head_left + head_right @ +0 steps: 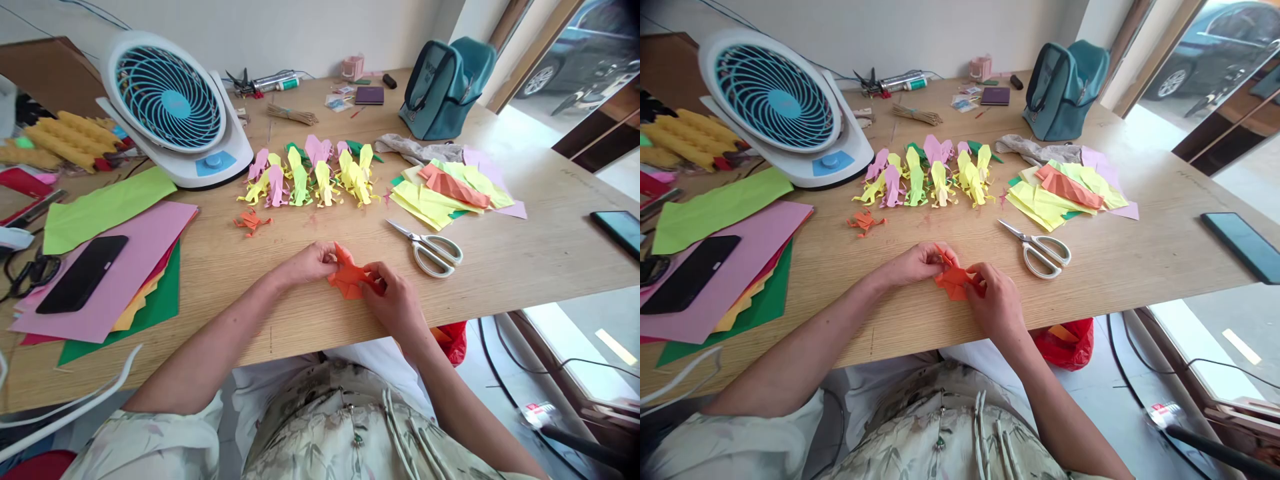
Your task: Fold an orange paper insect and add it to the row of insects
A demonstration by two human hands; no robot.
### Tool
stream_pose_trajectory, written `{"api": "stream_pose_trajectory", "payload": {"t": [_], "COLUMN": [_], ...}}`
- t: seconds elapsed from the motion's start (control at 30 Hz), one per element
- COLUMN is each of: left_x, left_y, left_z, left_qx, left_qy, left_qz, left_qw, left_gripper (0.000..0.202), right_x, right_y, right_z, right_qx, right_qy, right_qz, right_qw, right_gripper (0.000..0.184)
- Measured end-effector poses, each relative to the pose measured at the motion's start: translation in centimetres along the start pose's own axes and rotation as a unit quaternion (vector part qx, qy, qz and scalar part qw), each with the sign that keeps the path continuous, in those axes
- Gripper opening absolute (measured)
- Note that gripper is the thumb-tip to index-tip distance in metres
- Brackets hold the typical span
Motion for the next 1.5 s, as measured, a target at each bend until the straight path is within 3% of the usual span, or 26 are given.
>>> {"api": "stream_pose_trajectory", "payload": {"t": [0.2, 0.4, 0.77, 1.13, 1.33, 1.5], "left_x": [-0.6, -1.1, -1.0, -0.5, -0.3, 0.4], "left_y": [-0.8, -0.5, -0.1, -1.1, -0.7, -0.1], "left_z": [1.0, 1.9, 1.6, 1.2, 0.9, 0.9], "left_qx": [0.036, 0.081, 0.073, 0.11, 0.022, 0.006], "left_qy": [0.059, 0.105, 0.051, 0.021, -0.025, -0.058], "left_qz": [0.051, 0.079, 0.201, 0.156, 0.152, 0.153], "left_qw": [0.996, 0.988, 0.976, 0.981, 0.988, 0.987], "left_gripper": [0.02, 0.014, 0.023, 0.012, 0.012, 0.017], "right_x": [0.2, -0.2, -0.4, -0.1, -0.2, 0.3], "right_y": [-0.3, -0.2, -0.4, 0.0, -0.2, -0.3], "right_z": [0.1, -0.1, -0.5, -1.2, -1.6, -1.2], "right_qx": [-0.032, -0.037, -0.093, -0.136, -0.125, -0.085], "right_qy": [-0.005, 0.008, 0.037, 0.05, 0.009, -0.04], "right_qz": [-0.028, 0.012, -0.005, -0.034, -0.009, -0.052], "right_qw": [0.999, 0.999, 0.995, 0.989, 0.992, 0.994], "right_gripper": [0.005, 0.019, 0.029, 0.029, 0.024, 0.02]}}
Point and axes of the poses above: each hand's wrist, its own z-axis towards the middle knuckle, its own x-axis out of the palm, y = z × x, the point moved 1 cm from there along z, towards the middle knuckle, and after that the axes turned 12 degrees about x, right-handed, at the moved point
